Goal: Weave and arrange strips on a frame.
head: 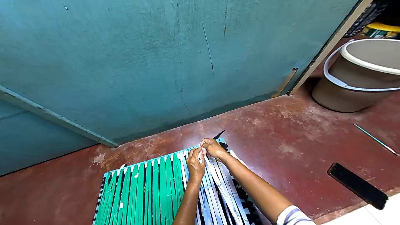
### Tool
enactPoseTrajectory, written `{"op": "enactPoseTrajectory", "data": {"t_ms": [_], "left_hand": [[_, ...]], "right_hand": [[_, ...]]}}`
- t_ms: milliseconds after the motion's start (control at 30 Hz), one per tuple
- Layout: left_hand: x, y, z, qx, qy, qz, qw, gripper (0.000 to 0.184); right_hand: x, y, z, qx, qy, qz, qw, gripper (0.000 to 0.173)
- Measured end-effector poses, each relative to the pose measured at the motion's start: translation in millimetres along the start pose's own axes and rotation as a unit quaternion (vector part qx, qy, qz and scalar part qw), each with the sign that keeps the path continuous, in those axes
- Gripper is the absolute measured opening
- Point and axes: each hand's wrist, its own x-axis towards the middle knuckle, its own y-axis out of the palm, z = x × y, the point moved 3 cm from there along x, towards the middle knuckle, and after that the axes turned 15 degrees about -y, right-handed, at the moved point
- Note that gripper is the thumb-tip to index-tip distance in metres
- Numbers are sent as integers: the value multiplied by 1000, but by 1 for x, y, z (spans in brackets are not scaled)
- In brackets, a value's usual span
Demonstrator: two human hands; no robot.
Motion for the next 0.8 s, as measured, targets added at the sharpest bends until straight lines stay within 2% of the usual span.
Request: {"op": "enactPoseTrajectory", "data": {"t_ms": [300, 433, 567, 667, 800], "left_hand": [[-19, 7, 7, -117, -113, -21, 986, 19], [-17, 6, 6, -79, -72, -35, 994, 19], [-17, 5, 5, -31, -47, -12, 998, 21], [-14, 2, 6, -76, -122, 49, 988, 22], [-9, -4, 9, -175, -257, 153, 938, 22]], "right_hand": [[-1, 2, 7, -14, -6, 12, 1000, 21], [-1, 2, 6, -9, -6, 17, 1000, 20], [0, 1, 2, -24, -16, 26, 999, 19], [0, 1, -1, -45, -21, 35, 998, 20], [-3, 0, 0, -55, -33, 40, 997, 21]]}}
